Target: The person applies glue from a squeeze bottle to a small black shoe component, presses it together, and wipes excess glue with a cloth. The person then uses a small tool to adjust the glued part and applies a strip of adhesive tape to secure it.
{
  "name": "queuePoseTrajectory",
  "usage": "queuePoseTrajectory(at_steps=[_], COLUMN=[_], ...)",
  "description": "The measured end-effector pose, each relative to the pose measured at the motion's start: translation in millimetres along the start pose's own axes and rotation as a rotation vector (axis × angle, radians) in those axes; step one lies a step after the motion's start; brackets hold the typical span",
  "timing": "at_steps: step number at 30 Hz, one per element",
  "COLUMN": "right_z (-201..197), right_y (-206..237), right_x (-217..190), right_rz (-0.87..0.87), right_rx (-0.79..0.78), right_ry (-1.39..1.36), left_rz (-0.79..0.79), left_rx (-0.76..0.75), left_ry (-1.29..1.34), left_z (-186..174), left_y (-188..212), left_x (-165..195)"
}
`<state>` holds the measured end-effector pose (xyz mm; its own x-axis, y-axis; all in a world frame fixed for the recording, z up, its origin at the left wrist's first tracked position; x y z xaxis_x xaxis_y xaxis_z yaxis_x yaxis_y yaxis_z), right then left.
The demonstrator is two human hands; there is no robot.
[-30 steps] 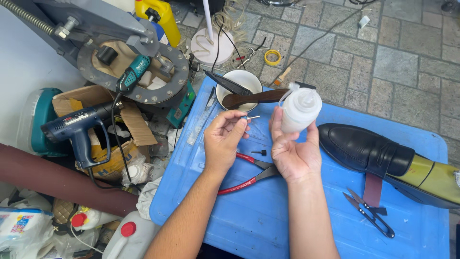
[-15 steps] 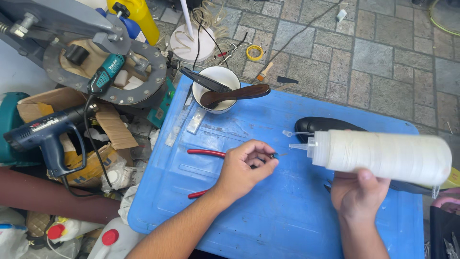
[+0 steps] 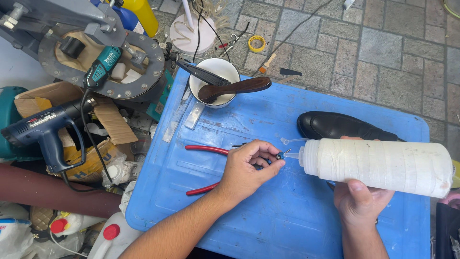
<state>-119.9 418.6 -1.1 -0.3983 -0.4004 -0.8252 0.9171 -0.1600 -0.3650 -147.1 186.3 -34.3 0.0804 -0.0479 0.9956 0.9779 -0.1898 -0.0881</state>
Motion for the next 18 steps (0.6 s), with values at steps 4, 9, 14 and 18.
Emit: queuePoseTrajectory(at_steps=[4, 9, 14, 18], right_z=[-1.2, 0.4, -1.2, -5.8], right_y=[0.3, 0.7, 0.5, 0.5], right_x=[0.9, 2.6, 2.3, 1.1], right_rz=[0.003, 0.007, -0.002, 0.01], right_rx=[0.004, 0.007, 0.01, 0.021], right_ry=[0.014, 0.022, 0.021, 0.017], left_rz=[0.002, -0.004, 0.003, 0.005], left_rx=[0.001, -0.005, -0.005, 0.007], left_ry=[-0.032, -0.049, -0.048, -0.06], left_z=[-0.1, -2.2, -0.9, 0.8], left_y=[-1.4, -1.3, -0.6, -0.5], left_x=[1.1, -0.5, 0.4, 1.8])
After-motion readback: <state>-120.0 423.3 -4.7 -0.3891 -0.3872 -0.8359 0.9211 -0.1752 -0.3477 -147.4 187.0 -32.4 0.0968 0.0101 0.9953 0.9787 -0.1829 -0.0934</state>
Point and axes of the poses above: each hand's wrist, its own y-axis away from the middle knuckle, its own z-axis out of the palm, x = y × z, the point moved 8 cm from there along -y, towards the middle knuckle, and after that the axes turned 6 degrees about -y, right-handed, at the moved point
